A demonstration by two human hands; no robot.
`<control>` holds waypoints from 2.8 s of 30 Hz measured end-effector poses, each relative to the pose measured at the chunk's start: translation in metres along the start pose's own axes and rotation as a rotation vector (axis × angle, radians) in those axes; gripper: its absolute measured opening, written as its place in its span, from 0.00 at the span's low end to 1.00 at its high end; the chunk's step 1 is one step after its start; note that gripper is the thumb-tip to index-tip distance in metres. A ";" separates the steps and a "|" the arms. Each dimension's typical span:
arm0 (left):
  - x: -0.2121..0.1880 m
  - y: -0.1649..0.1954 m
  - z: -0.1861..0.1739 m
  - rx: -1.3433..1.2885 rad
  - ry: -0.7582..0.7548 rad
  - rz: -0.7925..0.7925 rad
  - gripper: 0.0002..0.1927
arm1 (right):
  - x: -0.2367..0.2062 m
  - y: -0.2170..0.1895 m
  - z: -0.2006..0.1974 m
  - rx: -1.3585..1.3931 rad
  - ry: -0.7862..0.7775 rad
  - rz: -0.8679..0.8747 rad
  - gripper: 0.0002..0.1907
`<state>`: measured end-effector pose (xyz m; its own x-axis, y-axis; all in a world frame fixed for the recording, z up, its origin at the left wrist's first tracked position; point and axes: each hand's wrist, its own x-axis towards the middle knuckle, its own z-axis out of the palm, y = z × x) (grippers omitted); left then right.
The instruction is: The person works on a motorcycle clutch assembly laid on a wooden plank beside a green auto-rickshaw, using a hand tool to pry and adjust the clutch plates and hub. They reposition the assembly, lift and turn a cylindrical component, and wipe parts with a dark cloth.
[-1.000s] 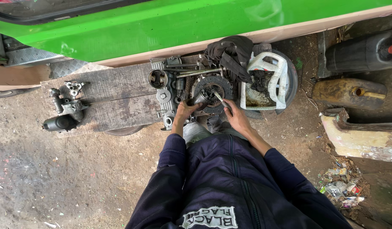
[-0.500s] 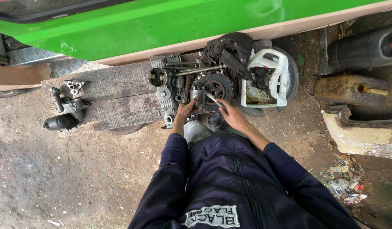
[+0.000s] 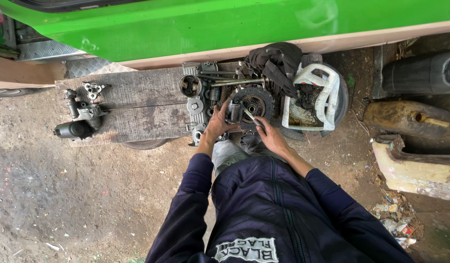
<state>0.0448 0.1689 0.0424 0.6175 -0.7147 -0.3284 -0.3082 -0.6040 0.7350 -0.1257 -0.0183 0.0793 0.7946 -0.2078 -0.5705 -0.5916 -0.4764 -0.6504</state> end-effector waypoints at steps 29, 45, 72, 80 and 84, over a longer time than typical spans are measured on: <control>0.069 0.023 0.016 0.825 -0.446 0.032 0.69 | -0.020 0.041 -0.037 0.416 0.190 0.220 0.26; 0.115 0.104 0.070 0.579 -0.341 -0.133 0.71 | -0.016 0.042 -0.072 0.273 0.325 0.108 0.23; 0.148 0.121 0.132 1.060 -0.378 0.005 0.60 | 0.008 0.105 -0.122 -0.046 0.265 -0.161 0.19; 0.134 0.121 0.133 0.265 -0.223 -0.425 0.73 | 0.019 0.106 -0.139 0.274 0.172 -0.040 0.22; 0.130 0.112 0.138 0.224 -0.040 -0.240 0.71 | 0.019 0.117 -0.147 0.107 0.241 -0.089 0.19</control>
<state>-0.0095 -0.0403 0.0004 0.6640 -0.5531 -0.5032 -0.3112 -0.8163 0.4866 -0.1592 -0.2034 0.0661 0.8463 -0.3720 -0.3813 -0.5186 -0.4117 -0.7493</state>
